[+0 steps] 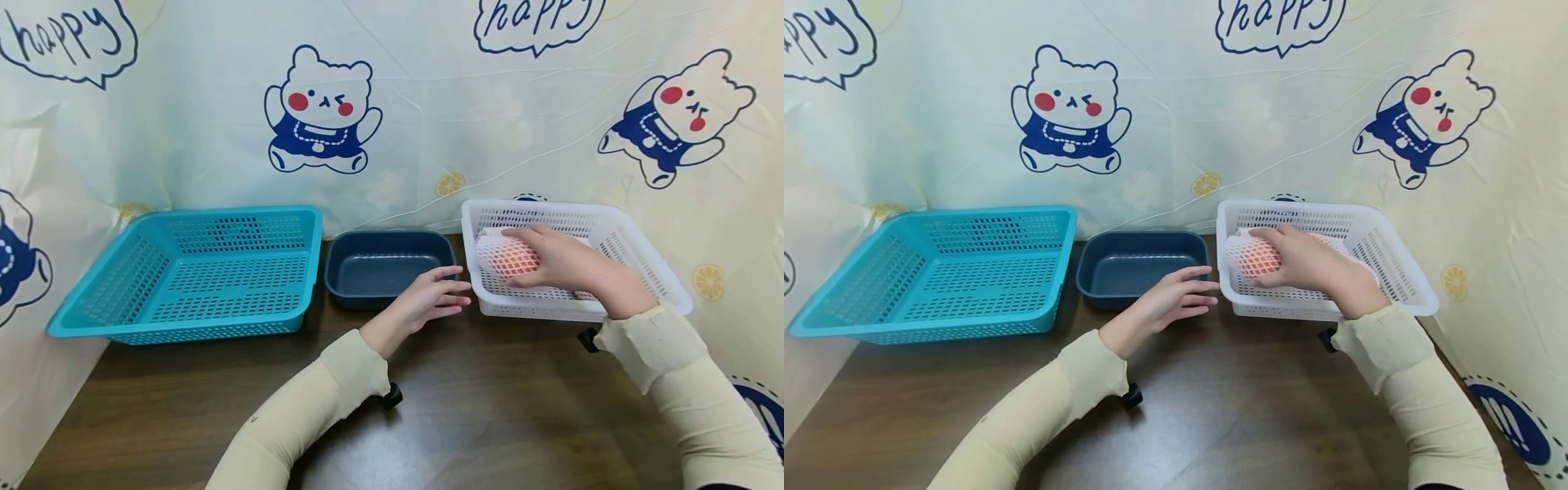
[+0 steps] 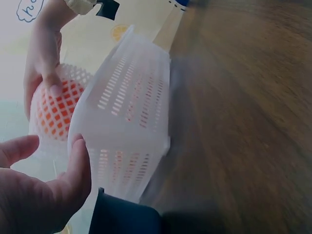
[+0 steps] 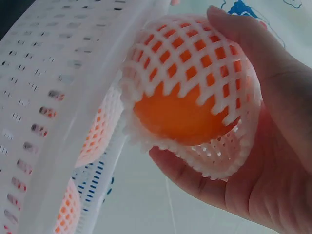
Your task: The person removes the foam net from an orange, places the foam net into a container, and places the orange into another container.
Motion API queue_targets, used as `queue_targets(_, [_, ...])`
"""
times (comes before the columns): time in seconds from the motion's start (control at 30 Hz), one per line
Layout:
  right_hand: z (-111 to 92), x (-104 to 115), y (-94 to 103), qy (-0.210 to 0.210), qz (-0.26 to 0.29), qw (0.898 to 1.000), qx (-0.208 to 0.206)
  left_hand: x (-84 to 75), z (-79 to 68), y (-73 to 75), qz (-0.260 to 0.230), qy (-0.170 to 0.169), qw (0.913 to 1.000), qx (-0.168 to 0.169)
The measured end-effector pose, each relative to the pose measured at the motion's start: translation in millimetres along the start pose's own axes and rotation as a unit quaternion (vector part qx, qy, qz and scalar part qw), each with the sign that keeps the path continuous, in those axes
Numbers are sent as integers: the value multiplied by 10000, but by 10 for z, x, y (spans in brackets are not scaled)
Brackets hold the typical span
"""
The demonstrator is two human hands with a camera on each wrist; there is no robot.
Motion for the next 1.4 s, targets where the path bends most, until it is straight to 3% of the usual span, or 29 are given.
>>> queue_targets(0.53, [28, 275, -33, 309, -218, 9992, -111, 57, -210, 291, 832, -126, 9960, 305])
queue_targets(0.93, [105, 494, -154, 730, 195, 9971, -32, 115, -402, 469, 1213, -207, 9916, 408])
queue_targets(1.4, [201, 630, -481, 1174, 748, 9903, -49, 206, -555, 714, 1473, -168, 9880, 421])
Point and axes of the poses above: each hand's wrist, its own z-axis towards the middle knuckle, its own y-axis out of the back of the hand, x = y × z, the point moved 1 cm from there along z, towards the middle knuckle, and after that the axes turned 3 degrees about z, right-handed, at the moved point
